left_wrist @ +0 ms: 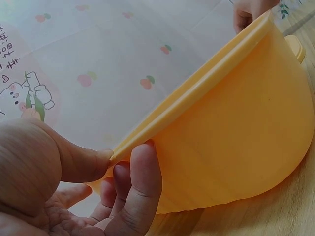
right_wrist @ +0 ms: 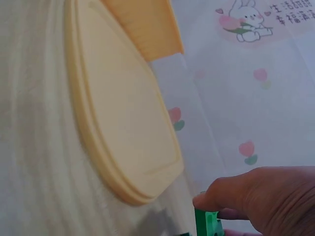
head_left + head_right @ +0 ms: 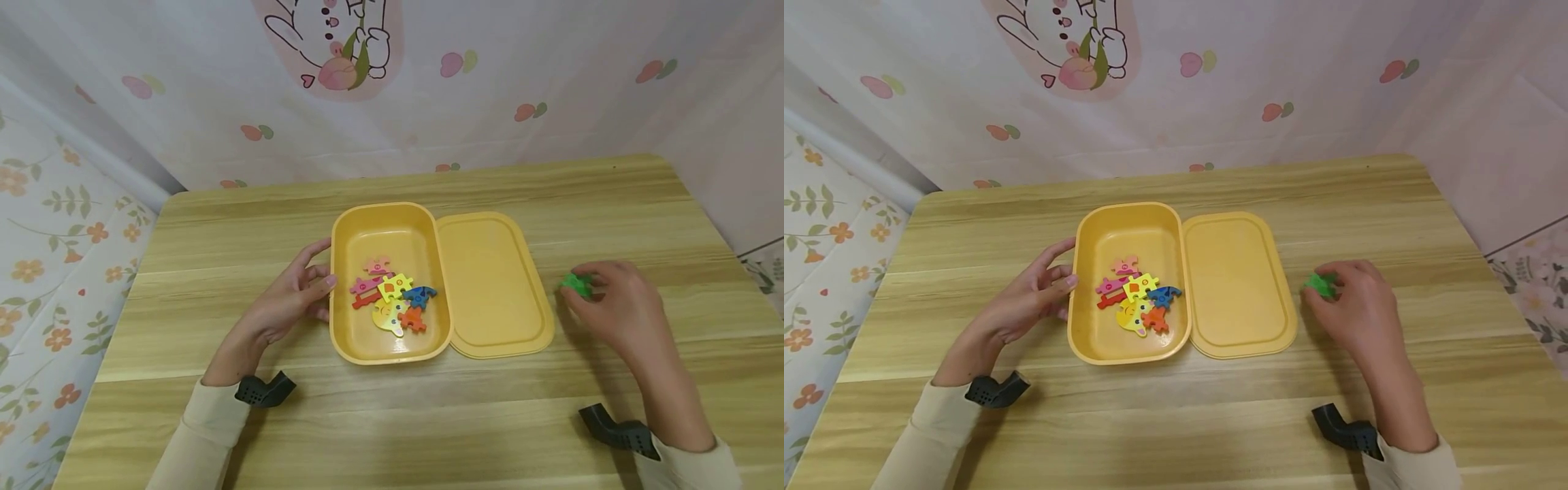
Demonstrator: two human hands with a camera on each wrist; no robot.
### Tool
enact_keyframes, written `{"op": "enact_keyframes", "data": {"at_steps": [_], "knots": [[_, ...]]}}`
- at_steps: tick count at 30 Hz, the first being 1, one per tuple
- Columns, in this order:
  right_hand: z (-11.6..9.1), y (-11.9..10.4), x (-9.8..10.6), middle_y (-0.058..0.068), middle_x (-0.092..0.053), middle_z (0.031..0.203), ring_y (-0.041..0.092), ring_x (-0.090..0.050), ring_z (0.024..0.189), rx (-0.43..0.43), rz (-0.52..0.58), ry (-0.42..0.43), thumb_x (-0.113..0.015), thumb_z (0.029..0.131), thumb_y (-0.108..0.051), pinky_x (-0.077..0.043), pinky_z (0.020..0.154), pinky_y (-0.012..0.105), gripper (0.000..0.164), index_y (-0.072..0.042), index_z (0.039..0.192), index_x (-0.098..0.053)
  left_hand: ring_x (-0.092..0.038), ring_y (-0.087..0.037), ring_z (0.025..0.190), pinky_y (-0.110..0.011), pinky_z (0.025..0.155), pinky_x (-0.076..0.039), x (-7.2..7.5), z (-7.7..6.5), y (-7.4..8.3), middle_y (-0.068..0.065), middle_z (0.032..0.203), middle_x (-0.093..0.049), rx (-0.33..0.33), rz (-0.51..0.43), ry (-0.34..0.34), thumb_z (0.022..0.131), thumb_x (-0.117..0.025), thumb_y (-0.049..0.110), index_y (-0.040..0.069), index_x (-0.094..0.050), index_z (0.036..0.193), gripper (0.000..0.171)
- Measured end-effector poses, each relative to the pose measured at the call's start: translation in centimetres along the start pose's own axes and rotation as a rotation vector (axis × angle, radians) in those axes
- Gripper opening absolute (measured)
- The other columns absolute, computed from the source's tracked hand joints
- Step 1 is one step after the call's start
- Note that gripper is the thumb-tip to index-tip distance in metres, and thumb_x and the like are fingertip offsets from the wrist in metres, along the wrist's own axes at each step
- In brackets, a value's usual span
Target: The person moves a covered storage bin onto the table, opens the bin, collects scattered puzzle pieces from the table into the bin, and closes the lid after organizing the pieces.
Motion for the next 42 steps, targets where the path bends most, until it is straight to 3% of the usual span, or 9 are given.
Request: {"op": "enact_keyframes", "data": {"at_steps": [9, 14, 19, 23, 28, 33, 38, 42], "knots": [[1.4, -1.4, 0.0, 0.029, -0.066, 0.114, 0.046, -0.073, 0.089, 0.037, 0.009, -0.021, -0.081, 0.091, -0.020, -0.047, 0.066, 0.019, 0.032, 0.003, 0.113, -0.076, -0.069, -0.021, 0.101, -0.033, 0.074, -0.067, 0.1, 0.0, -0.1, -0.020, 0.133, -0.055, 0.000, 0.004, -0.006, 0.111, -0.051, 0.008, 0.024, -0.013, 0.170, 0.072], [2.0, -2.4, 0.1, 0.024, -0.068, 0.112, 0.042, -0.072, 0.093, 0.025, -0.003, -0.036, -0.081, 0.092, -0.025, -0.049, 0.072, 0.029, 0.033, -0.001, 0.114, -0.077, -0.069, -0.021, 0.099, -0.033, 0.072, -0.066, 0.1, 0.1, -0.1, -0.019, 0.132, -0.055, 0.001, 0.004, 0.000, 0.110, -0.052, 0.009, 0.025, -0.014, 0.169, 0.072], [2.7, -3.4, 0.3, 0.021, -0.065, 0.117, 0.044, -0.076, 0.096, -0.003, 0.013, -0.088, -0.077, 0.095, -0.027, -0.061, 0.076, 0.042, 0.033, -0.003, 0.118, -0.075, -0.069, -0.021, 0.099, -0.033, 0.072, -0.067, 0.0, 0.3, 0.0, -0.017, 0.130, -0.055, 0.003, 0.002, 0.000, 0.110, -0.052, 0.008, 0.026, -0.014, 0.169, 0.072], [3.2, -4.1, 0.1, 0.019, -0.065, 0.120, 0.042, -0.075, 0.100, -0.004, 0.060, -0.106, -0.078, 0.095, -0.027, -0.066, 0.077, 0.035, 0.033, -0.004, 0.119, -0.075, -0.069, -0.021, 0.100, -0.034, 0.072, -0.067, -0.1, 0.3, 0.1, -0.018, 0.131, -0.055, 0.001, 0.001, -0.006, 0.110, -0.053, 0.009, 0.026, -0.014, 0.169, 0.072], [3.3, -4.8, -0.6, 0.020, -0.063, 0.127, 0.039, -0.072, 0.104, 0.008, 0.109, -0.122, -0.078, 0.095, -0.027, -0.066, 0.082, 0.044, 0.034, -0.004, 0.120, -0.074, -0.069, -0.021, 0.100, -0.033, 0.072, -0.067, 0.1, 0.1, 0.0, -0.020, 0.133, -0.054, -0.002, 0.005, -0.006, 0.110, -0.053, 0.009, 0.025, -0.013, 0.170, 0.073], [3.3, -5.4, -0.8, 0.019, -0.063, 0.127, 0.038, -0.071, 0.105, 0.025, 0.133, -0.116, -0.078, 0.095, -0.025, -0.067, 0.081, 0.037, 0.033, -0.005, 0.121, -0.074, -0.070, -0.020, 0.100, -0.033, 0.072, -0.067, 0.2, 0.0, 0.0, -0.020, 0.135, -0.054, -0.008, 0.005, -0.009, 0.110, -0.053, 0.009, 0.024, -0.012, 0.170, 0.074], [3.3, -5.9, -0.9, 0.019, -0.064, 0.129, 0.040, -0.071, 0.108, 0.036, 0.150, -0.133, -0.078, 0.096, -0.026, -0.066, 0.084, 0.050, 0.034, -0.006, 0.122, -0.074, -0.070, -0.021, 0.101, -0.033, 0.072, -0.066, 0.2, 0.0, 0.0, -0.022, 0.137, -0.053, -0.010, 0.004, -0.008, 0.110, -0.052, 0.009, 0.024, -0.012, 0.170, 0.073], [3.2, -6.2, -1.0, 0.019, -0.064, 0.130, 0.042, -0.072, 0.111, 0.029, 0.174, -0.152, -0.078, 0.096, -0.029, -0.066, 0.084, 0.049, 0.034, -0.008, 0.123, -0.073, -0.069, -0.020, 0.102, -0.034, 0.073, -0.067, 0.1, 0.1, -0.1, -0.019, 0.135, -0.054, -0.012, -0.010, -0.015, 0.110, -0.052, 0.008, 0.024, -0.012, 0.170, 0.073]]}}
Point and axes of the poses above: each hand's wrist, its own z-axis towards the middle knuckle, its own x-axis out of the back of the hand, y = z × x, the point moved 2 cm from there along z, towards the middle knuckle
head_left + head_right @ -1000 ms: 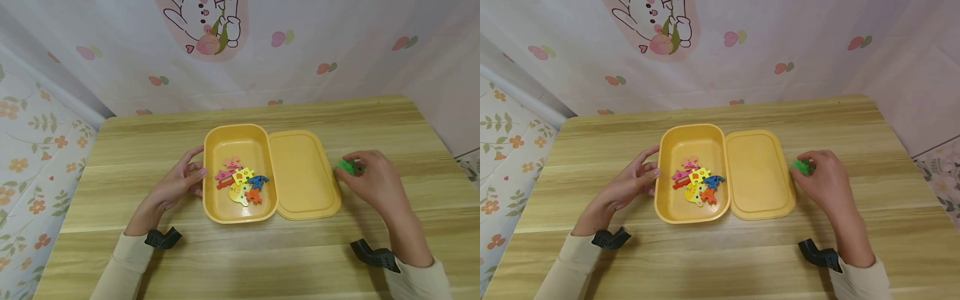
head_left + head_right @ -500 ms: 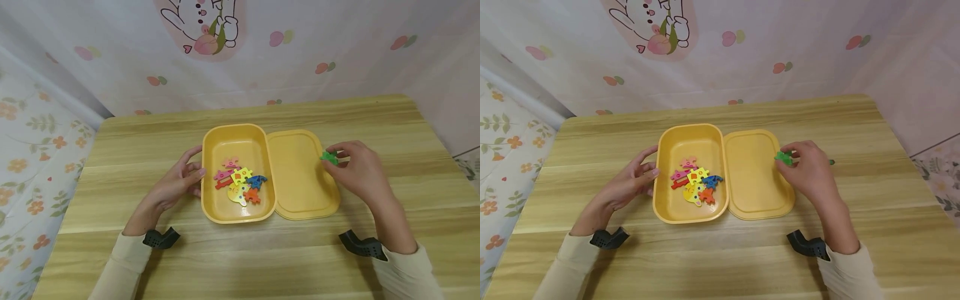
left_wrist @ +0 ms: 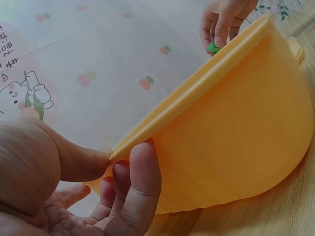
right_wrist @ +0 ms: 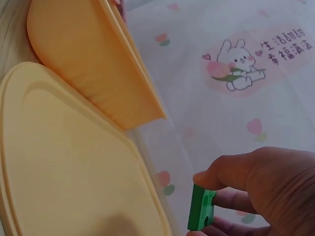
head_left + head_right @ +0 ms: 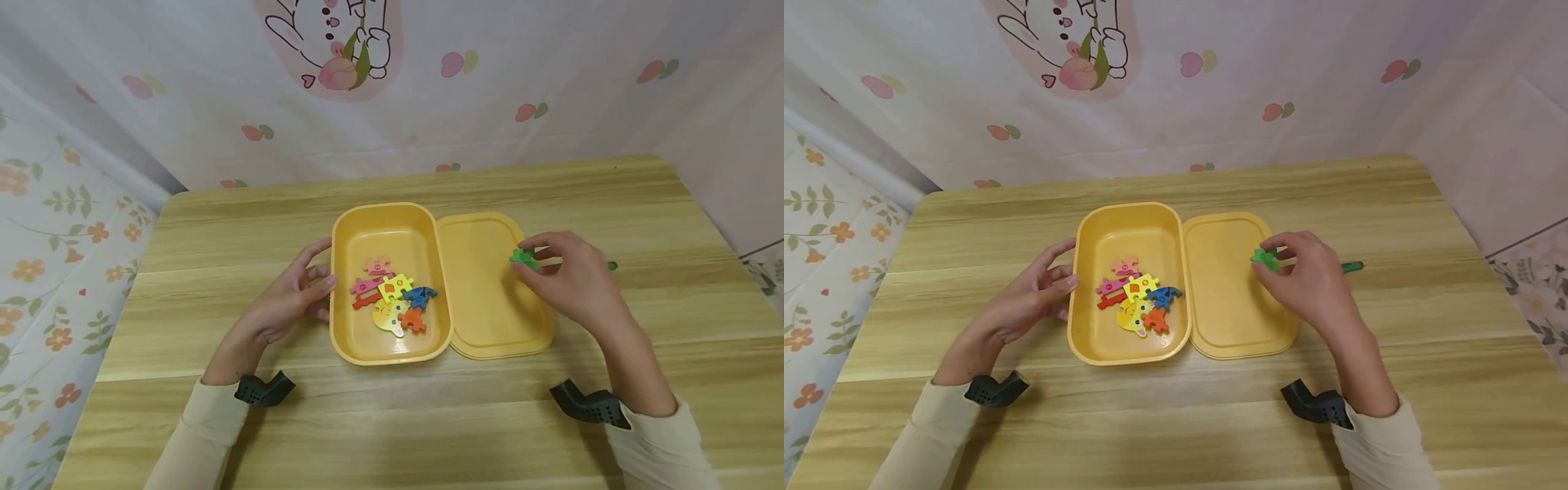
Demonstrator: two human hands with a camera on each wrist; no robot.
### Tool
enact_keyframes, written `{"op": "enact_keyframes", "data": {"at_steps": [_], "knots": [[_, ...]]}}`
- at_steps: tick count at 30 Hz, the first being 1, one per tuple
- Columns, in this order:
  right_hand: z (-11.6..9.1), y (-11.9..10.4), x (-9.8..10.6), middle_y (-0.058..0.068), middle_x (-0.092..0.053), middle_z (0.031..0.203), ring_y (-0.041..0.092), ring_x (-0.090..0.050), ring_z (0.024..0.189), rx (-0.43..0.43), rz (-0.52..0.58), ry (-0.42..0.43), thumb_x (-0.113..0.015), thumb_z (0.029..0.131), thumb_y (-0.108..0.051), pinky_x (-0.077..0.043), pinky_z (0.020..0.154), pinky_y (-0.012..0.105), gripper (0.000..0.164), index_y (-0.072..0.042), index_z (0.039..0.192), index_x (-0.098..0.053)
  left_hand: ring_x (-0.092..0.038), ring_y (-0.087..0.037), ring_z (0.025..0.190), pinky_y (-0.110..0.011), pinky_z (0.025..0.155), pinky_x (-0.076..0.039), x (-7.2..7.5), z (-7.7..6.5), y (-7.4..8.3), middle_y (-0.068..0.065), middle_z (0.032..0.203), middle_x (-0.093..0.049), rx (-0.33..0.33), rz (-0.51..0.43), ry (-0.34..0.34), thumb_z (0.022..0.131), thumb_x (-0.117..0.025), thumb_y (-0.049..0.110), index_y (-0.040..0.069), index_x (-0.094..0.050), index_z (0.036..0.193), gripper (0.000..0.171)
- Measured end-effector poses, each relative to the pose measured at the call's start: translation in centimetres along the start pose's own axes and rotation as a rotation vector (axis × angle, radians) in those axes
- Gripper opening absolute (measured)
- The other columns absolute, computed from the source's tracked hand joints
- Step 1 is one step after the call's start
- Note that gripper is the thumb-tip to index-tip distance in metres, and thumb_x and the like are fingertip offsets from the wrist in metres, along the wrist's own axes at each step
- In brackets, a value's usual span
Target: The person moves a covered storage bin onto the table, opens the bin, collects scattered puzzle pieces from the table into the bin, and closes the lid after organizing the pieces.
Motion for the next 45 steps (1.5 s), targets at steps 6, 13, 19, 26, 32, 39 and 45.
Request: {"op": "enact_keyframes", "data": {"at_steps": [6, 13, 19, 26, 32, 39, 45], "knots": [[0.1, -0.3, -0.6, 0.018, -0.064, 0.133, 0.041, -0.072, 0.114, -0.004, 0.040, -0.032, -0.078, 0.097, -0.033, -0.066, 0.085, 0.044, 0.035, -0.011, 0.124, -0.073, -0.069, -0.019, 0.101, -0.033, 0.072, -0.066, -0.1, 0.1, -0.1, -0.016, 0.133, -0.054, 0.005, -0.009, 0.009, 0.110, -0.052, 0.008, 0.025, -0.013, 0.169, 0.073], [0.2, -0.8, -1.2, 0.014, -0.065, 0.137, 0.035, -0.072, 0.115, -0.033, 0.090, -0.086, -0.077, 0.097, -0.038, -0.057, 0.081, 0.014, 0.037, -0.016, 0.126, -0.072, -0.067, -0.019, 0.100, -0.032, 0.071, -0.066, -0.2, 0.1, -0.1, -0.014, 0.130, -0.053, 0.008, -0.014, 0.009, 0.110, -0.052, 0.007, 0.025, -0.013, 0.169, 0.073], [0.6, -1.1, -1.9, 0.006, -0.066, 0.135, 0.014, -0.067, 0.115, -0.042, 0.212, -0.143, -0.077, 0.098, -0.038, -0.054, 0.086, 0.007, 0.039, -0.016, 0.129, -0.071, -0.068, -0.019, 0.099, -0.032, 0.070, -0.066, -0.1, -0.1, -0.1, -0.016, 0.131, -0.053, 0.009, -0.004, 0.020, 0.110, -0.052, 0.007, 0.024, -0.013, 0.169, 0.073], [0.7, -1.8, -2.6, 0.005, -0.068, 0.129, 0.005, -0.067, 0.112, -0.065, 0.333, -0.182, -0.076, 0.099, -0.034, -0.058, 0.087, 0.014, 0.042, -0.009, 0.132, -0.069, -0.067, -0.019, 0.098, -0.031, 0.069, -0.065, -0.1, -0.1, 0.0, -0.017, 0.132, -0.053, 0.015, -0.003, 0.024, 0.110, -0.052, 0.007, 0.025, -0.013, 0.169, 0.073], [0.7, -2.5, -3.2, 0.000, -0.066, 0.126, 0.006, -0.068, 0.112, -0.045, 0.395, -0.197, -0.075, 0.100, -0.031, -0.060, 0.085, 0.020, 0.040, -0.008, 0.133, -0.067, -0.068, -0.019, 0.100, -0.032, 0.071, -0.066, -0.2, 0.0, -0.1, -0.019, 0.136, -0.052, 0.016, -0.002, 0.018, 0.110, -0.052, 0.008, 0.025, -0.012, 0.170, 0.073], [0.9, -3.3, -3.7, -0.002, -0.065, 0.121, 0.008, -0.068, 0.109, -0.013, 0.445, -0.184, -0.075, 0.100, -0.024, -0.060, 0.083, 0.020, 0.037, -0.004, 0.130, -0.067, -0.068, -0.020, 0.099, -0.031, 0.070, -0.066, -0.2, 0.0, -0.1, -0.018, 0.131, -0.052, 0.017, -0.002, 0.024, 0.110, -0.051, 0.008, 0.025, -0.012, 0.170, 0.073], [0.9, -3.9, -4.1, -0.001, -0.064, 0.122, 0.010, -0.068, 0.110, -0.005, 0.488, -0.195, -0.074, 0.100, -0.021, -0.061, 0.085, 0.021, 0.037, -0.002, 0.131, -0.066, -0.067, -0.020, 0.100, -0.032, 0.071, -0.066, -0.2, 0.0, 0.0, -0.016, 0.129, -0.053, 0.012, 0.004, 0.019, 0.110, -0.053, 0.009, 0.025, -0.012, 0.170, 0.074]]}}
Point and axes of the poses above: each hand's wrist, its own z-axis towards the middle knuckle, its own x-axis out of the back of the hand, y = z × x, the point moved 2 cm from there along z, towards the middle knuckle
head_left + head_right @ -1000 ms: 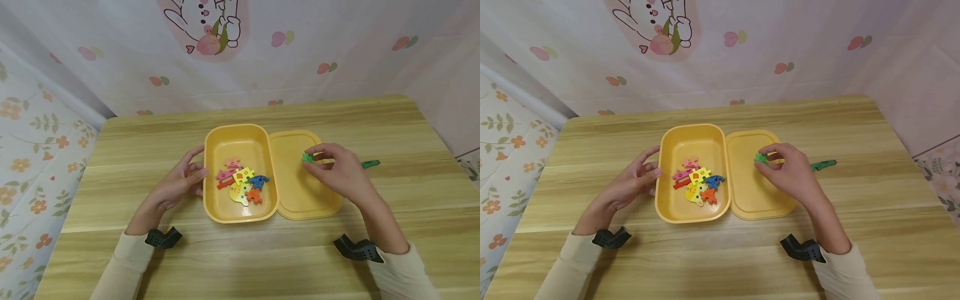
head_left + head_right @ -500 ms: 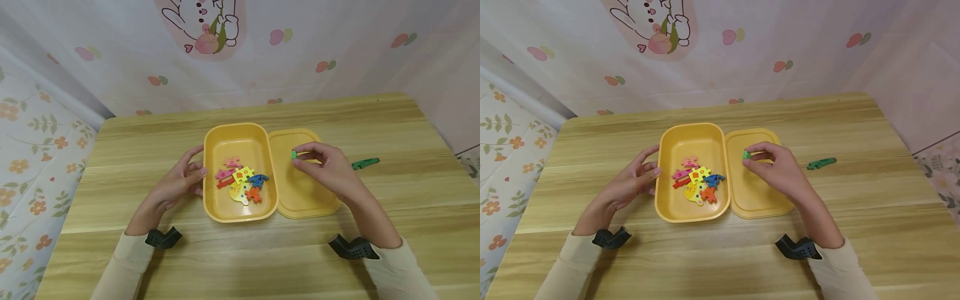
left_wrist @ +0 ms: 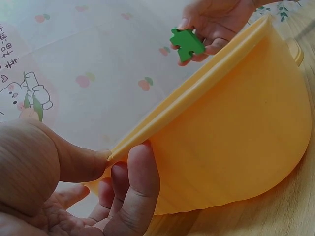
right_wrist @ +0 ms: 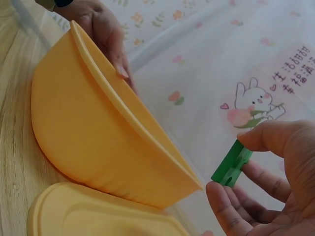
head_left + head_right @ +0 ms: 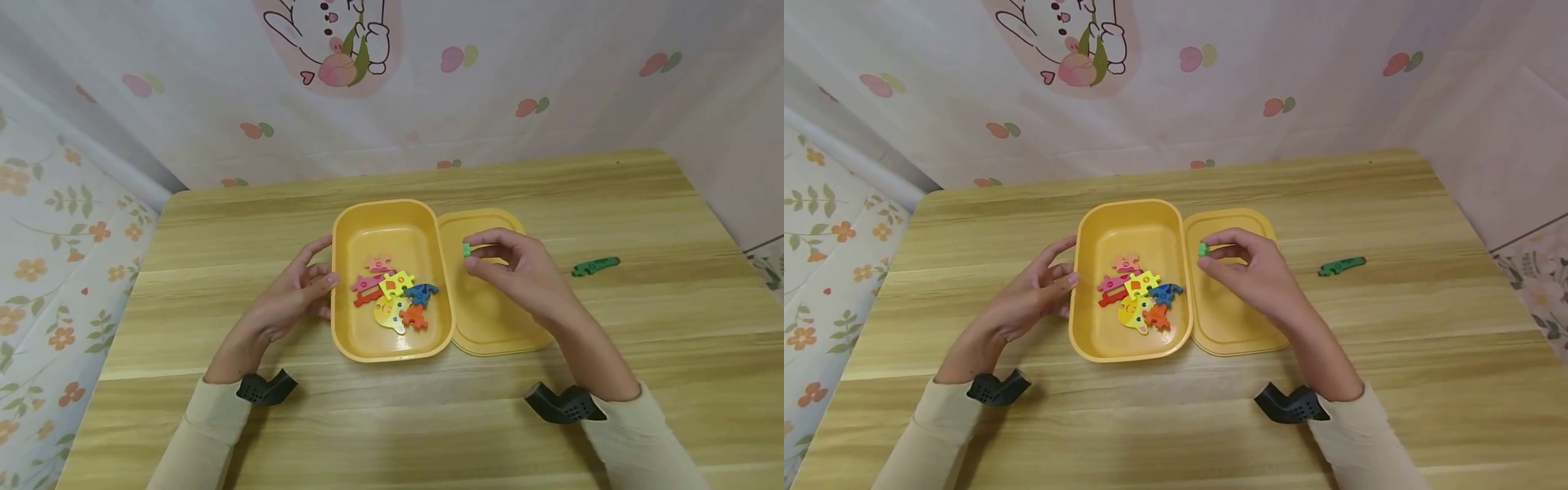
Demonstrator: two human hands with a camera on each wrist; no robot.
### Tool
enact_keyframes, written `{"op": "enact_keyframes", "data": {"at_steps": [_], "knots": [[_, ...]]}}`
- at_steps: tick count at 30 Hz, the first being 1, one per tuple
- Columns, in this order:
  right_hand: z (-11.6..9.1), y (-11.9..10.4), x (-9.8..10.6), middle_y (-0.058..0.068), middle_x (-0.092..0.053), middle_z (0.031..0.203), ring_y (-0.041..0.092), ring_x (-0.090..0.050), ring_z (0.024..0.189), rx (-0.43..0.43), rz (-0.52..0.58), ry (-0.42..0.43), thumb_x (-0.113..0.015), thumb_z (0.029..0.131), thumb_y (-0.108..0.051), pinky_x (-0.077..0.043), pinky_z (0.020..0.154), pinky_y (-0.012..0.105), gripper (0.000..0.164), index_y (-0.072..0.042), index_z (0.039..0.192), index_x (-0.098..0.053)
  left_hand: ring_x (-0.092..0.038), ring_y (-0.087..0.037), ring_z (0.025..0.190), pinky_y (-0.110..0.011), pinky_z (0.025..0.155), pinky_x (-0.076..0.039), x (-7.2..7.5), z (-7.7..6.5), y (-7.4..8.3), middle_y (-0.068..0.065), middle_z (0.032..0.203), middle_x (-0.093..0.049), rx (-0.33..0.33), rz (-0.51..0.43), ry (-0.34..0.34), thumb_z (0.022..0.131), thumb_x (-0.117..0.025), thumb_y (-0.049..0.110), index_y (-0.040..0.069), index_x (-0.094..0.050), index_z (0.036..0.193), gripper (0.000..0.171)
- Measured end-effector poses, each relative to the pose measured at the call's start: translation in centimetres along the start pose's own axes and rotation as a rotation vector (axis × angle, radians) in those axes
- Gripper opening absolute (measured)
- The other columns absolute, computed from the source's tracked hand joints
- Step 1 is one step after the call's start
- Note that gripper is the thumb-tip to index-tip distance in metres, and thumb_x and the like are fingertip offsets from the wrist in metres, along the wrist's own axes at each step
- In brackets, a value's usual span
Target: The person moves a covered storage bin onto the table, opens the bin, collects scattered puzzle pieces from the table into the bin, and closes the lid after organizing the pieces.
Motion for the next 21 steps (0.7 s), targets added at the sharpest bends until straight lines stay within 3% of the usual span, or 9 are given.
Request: {"op": "enact_keyframes", "data": {"at_steps": [12, 21], "knots": [[0.5, -0.3, -0.7, -0.001, -0.063, 0.126, 0.016, -0.067, 0.115, 0.019, 0.054, -0.008, -0.073, 0.101, -0.021, -0.061, 0.090, 0.021, 0.032, -0.008, 0.130, -0.067, -0.068, -0.020, 0.098, -0.031, 0.070, -0.066, -0.1, 0.1, -0.1, -0.018, 0.131, -0.053, 0.002, -0.008, 0.001, 0.110, -0.052, 0.008, 0.026, -0.014, 0.169, 0.072], [1.0, -0.7, -1.5, 0.000, -0.065, 0.126, 0.015, -0.067, 0.115, 0.010, 0.063, -0.004, -0.073, 0.101, -0.019, -0.060, 0.090, 0.021, 0.033, -0.006, 0.130, -0.067, -0.068, -0.020, 0.100, -0.032, 0.070, -0.065, 0.0, 0.1, -0.1, -0.018, 0.132, -0.053, 0.005, 0.000, 0.007, 0.110, -0.052, 0.007, 0.026, -0.014, 0.169, 0.072]]}}
Point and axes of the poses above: each hand's wrist, its own z-axis towards the middle knuckle, its own x-axis out of the back of the hand, y = z × x, the point moved 2 cm from there along z, towards the middle knuckle
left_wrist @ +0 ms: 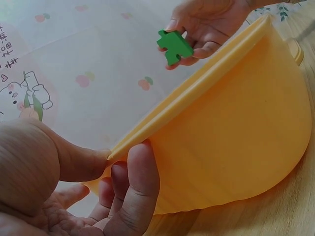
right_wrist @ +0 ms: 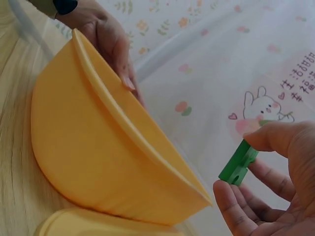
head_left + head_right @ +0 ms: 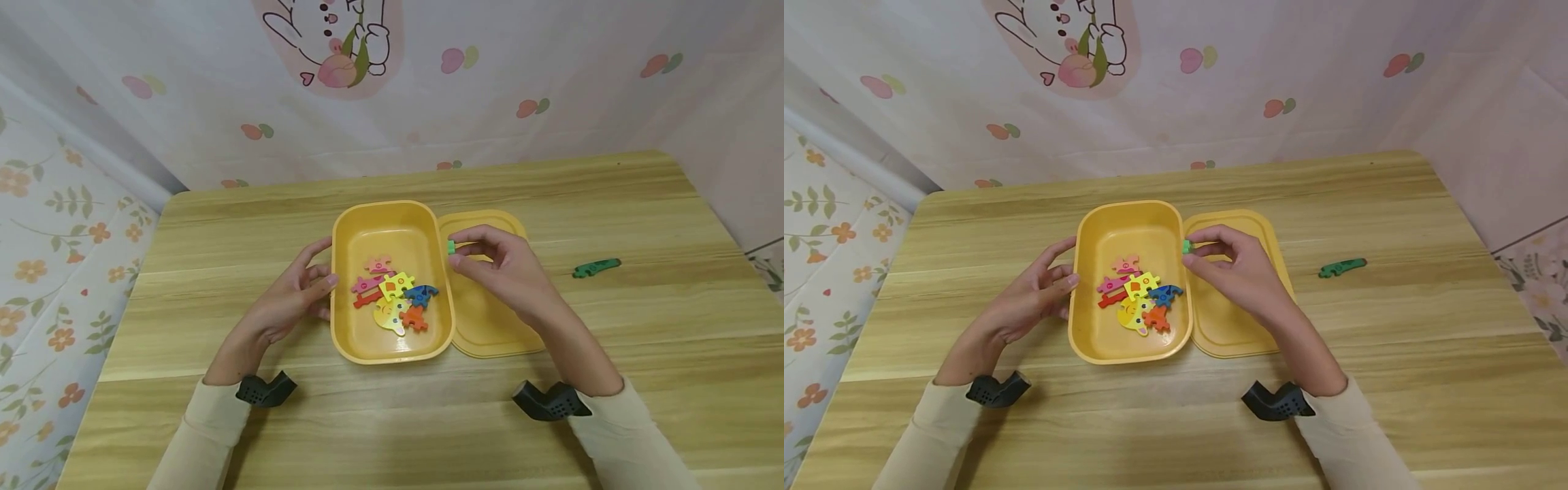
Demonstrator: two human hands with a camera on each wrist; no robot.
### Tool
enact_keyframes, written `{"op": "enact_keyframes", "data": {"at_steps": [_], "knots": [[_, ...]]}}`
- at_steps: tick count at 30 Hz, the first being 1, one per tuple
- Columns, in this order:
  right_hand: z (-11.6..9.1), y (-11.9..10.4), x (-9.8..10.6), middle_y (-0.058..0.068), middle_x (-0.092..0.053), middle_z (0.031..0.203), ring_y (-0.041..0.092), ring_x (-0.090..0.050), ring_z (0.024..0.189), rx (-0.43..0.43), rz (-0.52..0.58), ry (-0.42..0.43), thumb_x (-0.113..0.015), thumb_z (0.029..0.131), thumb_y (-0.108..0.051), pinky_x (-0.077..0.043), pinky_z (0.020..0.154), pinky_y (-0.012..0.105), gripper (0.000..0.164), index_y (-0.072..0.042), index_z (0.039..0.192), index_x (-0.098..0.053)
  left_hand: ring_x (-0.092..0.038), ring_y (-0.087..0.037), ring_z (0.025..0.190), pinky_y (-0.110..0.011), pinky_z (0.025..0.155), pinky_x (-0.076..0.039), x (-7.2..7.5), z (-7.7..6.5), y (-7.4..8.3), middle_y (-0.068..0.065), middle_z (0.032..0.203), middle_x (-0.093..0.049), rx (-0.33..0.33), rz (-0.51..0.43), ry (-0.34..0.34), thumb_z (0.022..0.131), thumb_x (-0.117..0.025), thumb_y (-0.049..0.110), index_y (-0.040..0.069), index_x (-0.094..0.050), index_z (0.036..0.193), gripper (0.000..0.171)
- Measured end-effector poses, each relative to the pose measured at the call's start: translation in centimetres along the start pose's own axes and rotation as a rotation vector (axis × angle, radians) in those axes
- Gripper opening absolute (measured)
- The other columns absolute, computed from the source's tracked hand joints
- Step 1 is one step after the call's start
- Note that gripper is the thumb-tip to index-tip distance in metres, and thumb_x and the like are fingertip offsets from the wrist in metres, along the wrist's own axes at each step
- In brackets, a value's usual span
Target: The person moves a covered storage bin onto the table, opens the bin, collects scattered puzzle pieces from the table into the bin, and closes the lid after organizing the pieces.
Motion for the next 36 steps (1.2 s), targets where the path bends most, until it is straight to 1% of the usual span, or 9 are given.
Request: {"op": "enact_keyframes", "data": {"at_steps": [4, 9, 15, 22, 24, 29, 32, 36], "knots": [[0.4, -0.1, -0.6, 0.002, -0.065, 0.127, 0.018, -0.066, 0.116, 0.009, 0.008, -0.006, -0.073, 0.101, -0.018, -0.061, 0.090, 0.021, 0.032, -0.006, 0.130, -0.068, -0.068, -0.021, 0.100, -0.032, 0.071, -0.066, 0.0, 0.0, 0.0, -0.018, 0.133, -0.054, -0.001, 0.001, -0.002, 0.110, -0.051, 0.007, 0.026, -0.014, 0.169, 0.072], [0.6, -0.2, -1.4, 0.004, -0.066, 0.127, 0.021, -0.066, 0.118, 0.006, 0.001, -0.044, -0.073, 0.100, -0.020, -0.060, 0.090, 0.023, 0.032, -0.008, 0.130, -0.068, -0.069, -0.020, 0.100, -0.032, 0.072, -0.066, -0.1, -0.1, 0.0, -0.018, 0.133, -0.054, 0.001, -0.008, -0.006, 0.110, -0.051, 0.007, 0.025, -0.014, 0.169, 0.072], [0.4, -0.3, -2.0, 0.005, -0.065, 0.130, 0.024, -0.065, 0.119, 0.012, 0.016, -0.067, -0.073, 0.100, -0.019, -0.060, 0.092, 0.023, 0.035, -0.005, 0.132, -0.066, -0.068, -0.018, 0.098, -0.031, 0.070, -0.065, -0.1, -0.1, 0.0, -0.017, 0.132, -0.054, 0.001, -0.011, -0.005, 0.110, -0.052, 0.007, 0.026, -0.014, 0.169, 0.072], [0.2, -0.3, -2.6, 0.008, -0.066, 0.128, 0.023, -0.066, 0.117, 0.030, 0.040, -0.095, -0.076, 0.099, -0.017, -0.063, 0.089, 0.024, 0.032, -0.010, 0.129, -0.068, -0.068, -0.019, 0.097, -0.032, 0.072, -0.066, -0.1, -0.1, 0.1, -0.014, 0.127, -0.054, 0.000, -0.008, -0.008, 0.110, -0.052, 0.007, 0.026, -0.014, 0.169, 0.072], [0.2, -0.3, -2.9, 0.008, -0.067, 0.128, 0.022, -0.067, 0.116, 0.047, 0.025, -0.100, -0.076, 0.098, -0.016, -0.063, 0.089, 0.024, 0.032, -0.010, 0.128, -0.069, -0.068, -0.019, 0.097, -0.032, 0.072, -0.066, -0.1, -0.1, 0.1, -0.013, 0.125, -0.055, 0.001, -0.008, -0.006, 0.110, -0.053, 0.007, 0.026, -0.015, 0.169, 0.072], [0.2, -0.3, -3.3, 0.007, -0.070, 0.127, 0.020, -0.069, 0.111, 0.130, -0.067, -0.097, -0.079, 0.096, -0.015, -0.062, 0.093, 0.023, 0.033, -0.010, 0.128, -0.070, -0.069, -0.019, 0.097, -0.032, 0.072, -0.066, 0.0, -0.1, 0.1, -0.015, 0.127, -0.055, -0.003, -0.004, -0.006, 0.110, -0.052, 0.007, 0.025, -0.014, 0.169, 0.072], [0.1, -0.4, -3.5, 0.005, -0.070, 0.129, 0.019, -0.069, 0.111, 0.191, -0.124, -0.106, -0.080, 0.094, -0.012, -0.063, 0.093, 0.027, 0.033, -0.010, 0.126, -0.071, -0.069, -0.019, 0.097, -0.032, 0.071, -0.066, 0.0, -0.1, 0.1, -0.016, 0.129, -0.055, -0.003, -0.002, -0.005, 0.110, -0.052, 0.007, 0.026, -0.014, 0.169, 0.072], [-0.1, -0.6, -3.8, 0.005, -0.069, 0.132, 0.019, -0.068, 0.116, 0.288, -0.199, -0.130, -0.083, 0.092, -0.009, -0.065, 0.091, 0.035, 0.031, -0.012, 0.121, -0.074, -0.068, -0.019, 0.097, -0.031, 0.071, -0.066, 0.1, -0.1, 0.1, -0.016, 0.130, -0.054, -0.001, -0.004, -0.002, 0.110, -0.052, 0.007, 0.026, -0.015, 0.169, 0.072]]}}
Point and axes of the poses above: each hand's wrist, its own z-axis towards the middle knuckle, its own x-axis out of the back of the hand, y = z × x, the point moved 2 cm from there along z, towards the middle knuckle
